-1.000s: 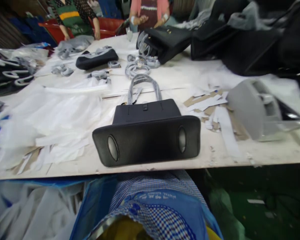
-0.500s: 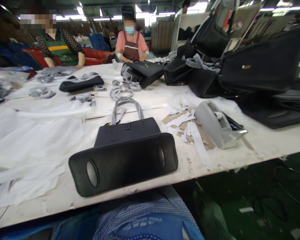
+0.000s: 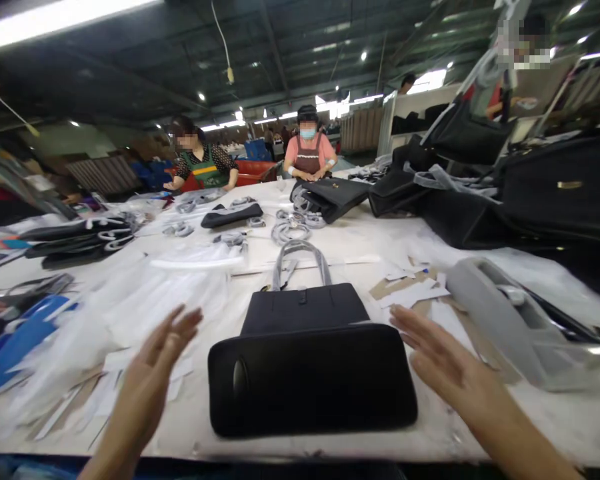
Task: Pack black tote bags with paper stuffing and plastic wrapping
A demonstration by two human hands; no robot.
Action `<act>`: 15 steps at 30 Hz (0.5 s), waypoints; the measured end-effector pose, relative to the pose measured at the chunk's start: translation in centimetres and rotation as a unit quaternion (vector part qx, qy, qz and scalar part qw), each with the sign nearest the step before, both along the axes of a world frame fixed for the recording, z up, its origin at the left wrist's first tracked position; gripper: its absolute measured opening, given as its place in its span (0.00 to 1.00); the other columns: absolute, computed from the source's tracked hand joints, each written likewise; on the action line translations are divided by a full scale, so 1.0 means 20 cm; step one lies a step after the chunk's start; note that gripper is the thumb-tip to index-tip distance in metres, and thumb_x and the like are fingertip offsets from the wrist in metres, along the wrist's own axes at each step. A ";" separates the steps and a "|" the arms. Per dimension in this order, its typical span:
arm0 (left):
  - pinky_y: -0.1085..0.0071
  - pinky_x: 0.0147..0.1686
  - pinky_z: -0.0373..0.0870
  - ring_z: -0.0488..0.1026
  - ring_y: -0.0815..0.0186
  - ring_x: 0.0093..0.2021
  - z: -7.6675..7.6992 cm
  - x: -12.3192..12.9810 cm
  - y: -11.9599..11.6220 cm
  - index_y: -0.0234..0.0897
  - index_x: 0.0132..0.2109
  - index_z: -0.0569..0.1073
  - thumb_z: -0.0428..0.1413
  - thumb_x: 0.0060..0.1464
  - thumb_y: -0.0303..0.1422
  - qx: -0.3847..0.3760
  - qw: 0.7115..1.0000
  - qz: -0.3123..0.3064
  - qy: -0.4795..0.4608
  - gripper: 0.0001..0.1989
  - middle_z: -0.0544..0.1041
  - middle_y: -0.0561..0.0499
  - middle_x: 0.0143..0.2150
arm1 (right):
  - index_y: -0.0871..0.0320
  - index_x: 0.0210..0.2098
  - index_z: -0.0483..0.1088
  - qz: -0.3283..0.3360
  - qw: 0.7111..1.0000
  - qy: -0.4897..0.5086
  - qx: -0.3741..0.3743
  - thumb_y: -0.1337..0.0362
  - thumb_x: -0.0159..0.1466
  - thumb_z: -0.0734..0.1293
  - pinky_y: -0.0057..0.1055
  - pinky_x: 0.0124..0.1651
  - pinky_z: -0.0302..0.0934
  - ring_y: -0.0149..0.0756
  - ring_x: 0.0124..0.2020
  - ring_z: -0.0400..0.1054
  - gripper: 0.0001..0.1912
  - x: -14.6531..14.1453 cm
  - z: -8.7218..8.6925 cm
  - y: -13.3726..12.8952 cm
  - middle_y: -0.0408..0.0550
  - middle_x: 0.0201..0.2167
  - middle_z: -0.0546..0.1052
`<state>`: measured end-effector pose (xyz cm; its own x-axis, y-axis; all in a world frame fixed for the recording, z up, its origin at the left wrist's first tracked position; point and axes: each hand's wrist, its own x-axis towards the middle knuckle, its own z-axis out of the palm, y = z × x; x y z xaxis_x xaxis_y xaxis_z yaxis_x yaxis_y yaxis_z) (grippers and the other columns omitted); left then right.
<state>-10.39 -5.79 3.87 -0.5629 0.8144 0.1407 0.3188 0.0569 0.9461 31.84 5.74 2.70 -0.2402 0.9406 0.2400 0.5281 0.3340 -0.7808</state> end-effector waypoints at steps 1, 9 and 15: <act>0.53 0.60 0.67 0.70 0.54 0.59 -0.04 0.02 0.01 0.44 0.64 0.63 0.51 0.63 0.49 -0.006 1.000 -0.022 -0.014 0.27 0.73 0.44 0.60 | 0.43 0.62 0.63 0.017 0.999 0.020 -0.024 0.45 0.65 0.64 0.36 0.56 0.69 0.46 0.59 0.67 0.27 -0.04 -0.04 0.04 0.47 0.62 0.70; 0.51 0.61 0.66 0.71 0.51 0.59 -0.36 0.10 0.10 0.43 0.52 0.74 0.46 0.61 0.52 -0.100 0.992 -0.004 0.073 0.24 0.77 0.45 0.55 | 0.54 0.51 0.72 -0.095 0.994 -0.038 -0.047 0.38 0.60 0.60 0.55 0.68 0.50 0.58 0.63 0.61 0.31 -0.20 -0.30 0.16 0.52 0.56 0.74; 0.53 0.53 0.73 0.75 0.49 0.54 -0.42 0.11 0.13 0.47 0.49 0.75 0.48 0.60 0.51 -0.134 0.984 0.030 0.114 0.20 0.80 0.48 0.50 | 0.51 0.49 0.73 -0.120 0.988 -0.093 -0.014 0.40 0.62 0.60 0.62 0.66 0.50 0.62 0.60 0.63 0.27 -0.19 -0.37 0.15 0.52 0.50 0.77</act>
